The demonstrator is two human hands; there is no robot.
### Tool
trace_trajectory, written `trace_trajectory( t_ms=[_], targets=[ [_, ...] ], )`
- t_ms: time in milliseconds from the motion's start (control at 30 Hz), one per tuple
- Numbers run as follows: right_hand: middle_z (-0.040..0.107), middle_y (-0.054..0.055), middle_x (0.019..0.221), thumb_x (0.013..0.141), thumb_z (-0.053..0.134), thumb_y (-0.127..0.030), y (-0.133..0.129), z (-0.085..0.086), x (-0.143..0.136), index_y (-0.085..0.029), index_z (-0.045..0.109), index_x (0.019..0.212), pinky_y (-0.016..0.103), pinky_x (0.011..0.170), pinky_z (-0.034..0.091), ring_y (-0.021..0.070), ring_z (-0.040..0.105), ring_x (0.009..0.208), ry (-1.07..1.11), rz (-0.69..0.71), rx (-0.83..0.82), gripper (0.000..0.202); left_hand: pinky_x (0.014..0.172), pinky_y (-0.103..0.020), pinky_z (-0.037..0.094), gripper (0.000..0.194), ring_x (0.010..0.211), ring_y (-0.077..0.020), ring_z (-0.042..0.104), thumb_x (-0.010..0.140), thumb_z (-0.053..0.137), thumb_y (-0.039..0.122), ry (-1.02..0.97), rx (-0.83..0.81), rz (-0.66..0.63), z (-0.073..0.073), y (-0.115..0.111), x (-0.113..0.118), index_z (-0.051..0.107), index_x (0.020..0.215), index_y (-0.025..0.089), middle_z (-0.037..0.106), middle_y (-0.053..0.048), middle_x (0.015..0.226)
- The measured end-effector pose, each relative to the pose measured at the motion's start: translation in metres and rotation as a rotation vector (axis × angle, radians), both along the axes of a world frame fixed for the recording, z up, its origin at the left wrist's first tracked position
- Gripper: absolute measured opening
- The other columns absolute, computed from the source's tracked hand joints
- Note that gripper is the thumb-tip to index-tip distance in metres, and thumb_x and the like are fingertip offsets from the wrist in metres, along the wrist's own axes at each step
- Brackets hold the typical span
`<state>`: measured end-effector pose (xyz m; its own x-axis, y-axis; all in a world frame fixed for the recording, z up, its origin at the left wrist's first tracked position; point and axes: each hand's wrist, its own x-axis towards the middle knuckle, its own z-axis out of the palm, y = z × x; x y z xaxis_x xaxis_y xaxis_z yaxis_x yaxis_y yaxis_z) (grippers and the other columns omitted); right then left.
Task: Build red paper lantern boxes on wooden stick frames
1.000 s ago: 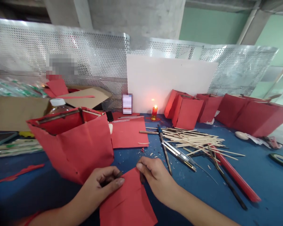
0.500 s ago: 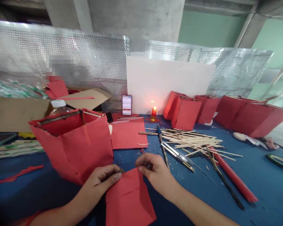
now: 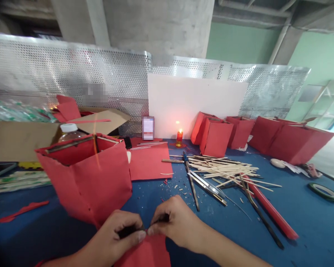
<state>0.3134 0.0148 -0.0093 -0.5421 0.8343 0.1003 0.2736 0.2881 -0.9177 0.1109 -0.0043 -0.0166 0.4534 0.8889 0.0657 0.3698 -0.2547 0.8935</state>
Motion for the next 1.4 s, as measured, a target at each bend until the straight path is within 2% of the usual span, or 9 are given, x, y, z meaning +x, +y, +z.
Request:
trace_trajectory(
  t_ms=[333, 600, 733, 800, 933, 1033, 1167, 1300, 1400],
  targets=[
    [0.045, -0.008, 0.04, 0.052, 0.09, -0.059, 0.018, 0.01, 0.016, -0.021, 0.052, 0.052, 0.021, 0.033, 0.031, 0.0088, 0.041, 0.035, -0.054, -0.157, -0.24, 0.053, 0.055, -0.025, 0.029, 0.031, 0.06, -0.0145, 0.041, 0.075, 0.063, 0.046, -0.085, -0.037, 0.093, -0.002, 0.008, -0.004, 0.058, 0.062, 0.018, 0.046, 0.002, 0.059],
    [0.054, -0.005, 0.051, 0.063, 0.081, -0.063, 0.028, 0.016, 0.026, -0.02, 0.057, 0.062, 0.022, 0.039, 0.037, 0.0115, 0.05, 0.044, -0.088, -0.093, -0.174, 0.049, 0.053, -0.026, 0.033, 0.03, 0.054, -0.0148, 0.045, 0.077, 0.06, 0.044, -0.079, -0.068, 0.119, 0.0, 0.01, -0.005, 0.062, 0.062, 0.017, 0.05, 0.001, 0.056],
    [0.048, -0.006, 0.051, 0.07, 0.079, -0.058, 0.025, 0.016, 0.025, -0.02, 0.056, 0.061, 0.022, 0.044, 0.032, 0.01, 0.044, 0.046, -0.13, -0.043, -0.05, 0.045, 0.064, -0.028, 0.043, 0.018, 0.068, -0.0191, 0.058, 0.079, 0.067, 0.034, -0.02, 0.167, 0.14, -0.004, 0.007, -0.012, 0.067, 0.071, 0.018, 0.064, -0.003, 0.068],
    [0.048, -0.006, 0.051, 0.073, 0.08, -0.046, 0.026, 0.011, 0.023, -0.02, 0.058, 0.059, 0.022, 0.047, 0.029, 0.0101, 0.042, 0.049, -0.181, -0.042, 0.034, 0.038, 0.073, -0.029, 0.048, 0.009, 0.076, -0.0203, 0.061, 0.081, 0.07, 0.028, -0.016, 0.394, 0.088, -0.005, 0.007, -0.015, 0.069, 0.085, 0.019, 0.067, -0.005, 0.08],
    [0.055, -0.005, 0.057, 0.069, 0.086, -0.019, 0.029, 0.001, 0.02, -0.019, 0.067, 0.062, 0.024, 0.055, 0.026, 0.0112, 0.047, 0.057, -0.333, -0.058, 0.184, 0.021, 0.085, -0.03, 0.052, 0.03, 0.095, -0.0211, 0.062, 0.082, 0.08, 0.033, -0.007, 0.624, -0.181, 0.002, 0.006, -0.016, 0.064, 0.106, 0.022, 0.067, -0.005, 0.102],
    [0.06, -0.004, 0.06, 0.069, 0.089, -0.021, 0.03, -0.002, 0.019, -0.02, 0.071, 0.068, 0.025, 0.057, 0.025, 0.012, 0.05, 0.061, -0.442, -0.091, 0.247, 0.018, 0.09, -0.03, 0.05, 0.035, 0.101, -0.0208, 0.062, 0.078, 0.085, 0.035, 0.21, 0.66, -0.346, 0.019, 0.001, -0.014, 0.064, 0.104, 0.023, 0.069, -0.002, 0.109],
    [0.065, -0.003, 0.063, 0.075, 0.085, -0.026, 0.025, -0.002, 0.017, -0.02, 0.073, 0.072, 0.024, 0.055, 0.026, 0.0122, 0.053, 0.059, -0.558, -0.16, 0.26, 0.014, 0.098, -0.029, 0.046, 0.017, 0.105, -0.0178, 0.062, 0.092, 0.071, 0.025, 0.421, 0.73, -0.562, 0.034, -0.008, -0.013, 0.064, 0.107, 0.023, 0.071, -0.001, 0.117],
    [0.066, -0.003, 0.063, 0.078, 0.082, -0.031, 0.019, 0.003, 0.015, -0.02, 0.072, 0.071, 0.024, 0.054, 0.028, 0.0136, 0.056, 0.059, -0.649, -0.186, 0.29, 0.016, 0.098, -0.029, 0.045, 0.01, 0.103, -0.017, 0.064, 0.1, 0.06, 0.023, 0.437, 0.852, -0.655, 0.019, -0.009, -0.01, 0.063, 0.109, 0.02, 0.073, 0.0, 0.116],
    [0.07, 0.002, 0.081, 0.076, 0.081, -0.029, 0.014, 0.01, 0.015, -0.02, 0.073, 0.088, 0.028, 0.06, 0.032, 0.0188, 0.061, 0.073, -0.692, -0.191, 0.386, 0.017, 0.091, -0.027, 0.048, 0.01, 0.096, -0.0155, 0.066, 0.103, 0.055, 0.024, 0.339, 0.986, -0.605, -0.001, -0.007, -0.009, 0.064, 0.104, 0.019, 0.076, 0.002, 0.111]
  ],
)
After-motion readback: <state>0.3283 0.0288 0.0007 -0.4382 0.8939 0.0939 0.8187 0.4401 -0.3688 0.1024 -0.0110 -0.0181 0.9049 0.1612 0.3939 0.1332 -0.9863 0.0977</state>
